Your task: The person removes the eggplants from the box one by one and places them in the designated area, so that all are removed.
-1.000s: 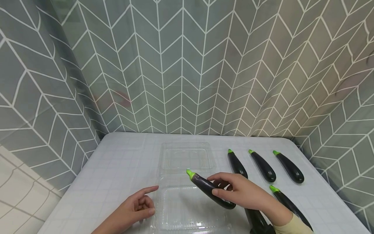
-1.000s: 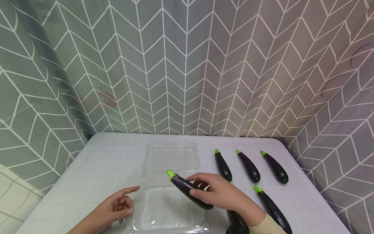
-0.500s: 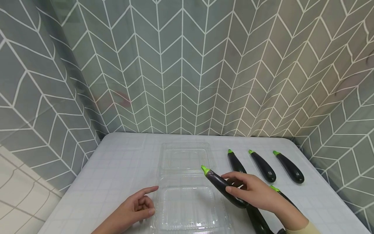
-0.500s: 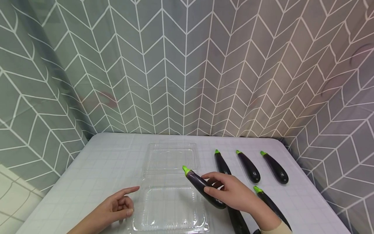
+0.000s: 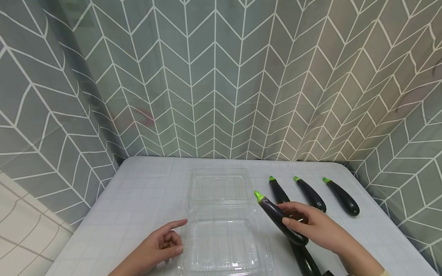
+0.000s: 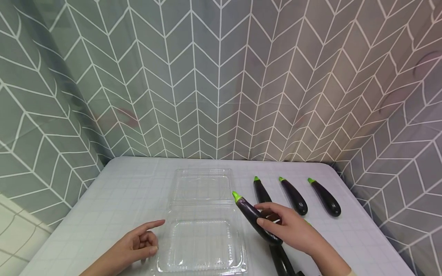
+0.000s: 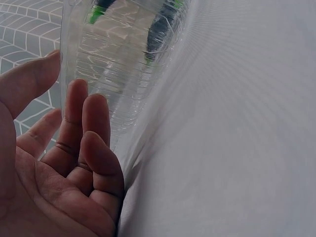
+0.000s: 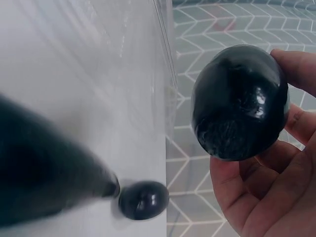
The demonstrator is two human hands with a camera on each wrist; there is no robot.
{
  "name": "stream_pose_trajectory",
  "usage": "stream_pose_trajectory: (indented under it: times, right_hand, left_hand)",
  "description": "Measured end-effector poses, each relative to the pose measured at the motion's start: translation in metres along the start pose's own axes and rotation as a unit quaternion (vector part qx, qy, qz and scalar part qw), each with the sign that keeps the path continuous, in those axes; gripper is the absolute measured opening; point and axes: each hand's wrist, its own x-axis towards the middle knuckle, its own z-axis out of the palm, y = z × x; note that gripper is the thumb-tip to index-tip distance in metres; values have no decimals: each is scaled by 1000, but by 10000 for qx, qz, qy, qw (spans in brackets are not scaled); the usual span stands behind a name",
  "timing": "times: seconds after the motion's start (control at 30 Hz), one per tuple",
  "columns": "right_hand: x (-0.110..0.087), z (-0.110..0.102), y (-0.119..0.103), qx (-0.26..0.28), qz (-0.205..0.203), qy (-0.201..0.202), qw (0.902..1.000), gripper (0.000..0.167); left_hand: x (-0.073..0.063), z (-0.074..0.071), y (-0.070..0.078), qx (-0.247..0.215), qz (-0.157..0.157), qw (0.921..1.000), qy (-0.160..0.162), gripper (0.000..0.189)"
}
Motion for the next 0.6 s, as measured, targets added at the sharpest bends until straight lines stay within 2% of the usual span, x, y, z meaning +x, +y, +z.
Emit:
stream_pose_trajectory:
  times: [0.2,0.43,0.6]
  right_hand:
    - [-10,-7,9,-13,175,238,9996,45]
    - [-20,-15,19,212,385,425,9981,48]
    - [-24,-20,24,270,722,518,9957,53]
  left_hand:
    - [-1,1,1,-72,82,9999,-17,65]
    - [-1,1,0,-52,101,9999,1,65]
    - [-1,1,0,-49,89,9999,-27,65]
